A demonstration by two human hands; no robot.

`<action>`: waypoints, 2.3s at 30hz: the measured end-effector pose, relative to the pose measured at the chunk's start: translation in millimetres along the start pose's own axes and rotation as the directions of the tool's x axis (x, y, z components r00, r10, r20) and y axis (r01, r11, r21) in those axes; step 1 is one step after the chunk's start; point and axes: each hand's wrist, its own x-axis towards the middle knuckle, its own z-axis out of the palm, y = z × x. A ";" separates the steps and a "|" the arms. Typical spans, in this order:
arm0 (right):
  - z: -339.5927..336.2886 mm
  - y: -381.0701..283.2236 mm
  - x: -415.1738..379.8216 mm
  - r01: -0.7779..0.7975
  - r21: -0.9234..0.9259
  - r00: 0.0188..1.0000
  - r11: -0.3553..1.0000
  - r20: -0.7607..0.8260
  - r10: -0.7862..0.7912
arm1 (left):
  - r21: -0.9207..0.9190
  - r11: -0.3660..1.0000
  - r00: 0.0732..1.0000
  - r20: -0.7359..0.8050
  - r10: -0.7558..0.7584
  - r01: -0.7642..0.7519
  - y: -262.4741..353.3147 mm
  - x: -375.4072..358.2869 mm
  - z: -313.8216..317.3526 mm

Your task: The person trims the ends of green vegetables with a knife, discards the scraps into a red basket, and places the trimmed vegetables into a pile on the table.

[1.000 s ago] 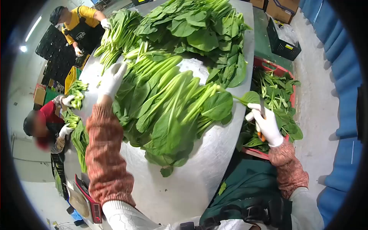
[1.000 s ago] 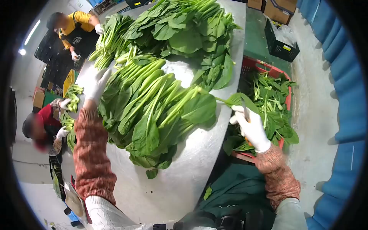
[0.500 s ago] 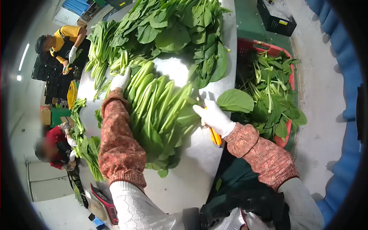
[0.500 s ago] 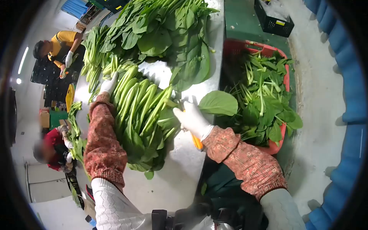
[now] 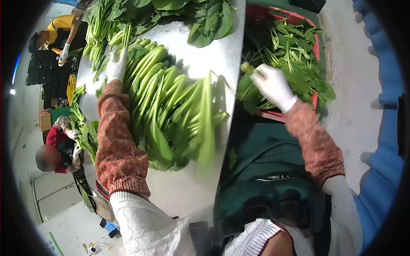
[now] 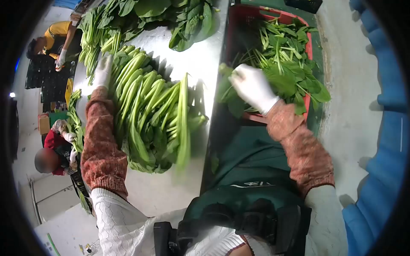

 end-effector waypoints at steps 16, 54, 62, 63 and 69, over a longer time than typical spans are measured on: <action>-85.5 55.8 2.4 -0.377 0.487 0.906 0.788 0.016 0.424 | -0.593 0.768 0.821 0.546 0.164 0.241 325.2 -299.4 126.8; -96.9 5.6 -50.5 -0.020 -0.459 0.999 0.888 0.013 0.030 | -0.901 0.415 0.981 0.173 0.086 0.122 355.8 -301.3 76.6; -72.2 -30.8 -43.2 -0.059 -0.055 0.998 0.997 0.006 0.059 | -0.769 0.567 0.908 -0.042 0.418 -0.296 346.1 -328.2 3.4; -57.7 -49.2 -43.6 -0.081 0.081 0.992 0.993 0.101 0.073 | -0.731 0.598 0.885 -0.020 0.465 -0.330 338.1 -334.1 -7.4; 39.8 -96.0 -59.9 0.463 -0.163 0.828 0.871 0.431 -0.360 | -0.459 0.851 0.947 0.058 0.315 -0.254 291.4 -363.9 -45.8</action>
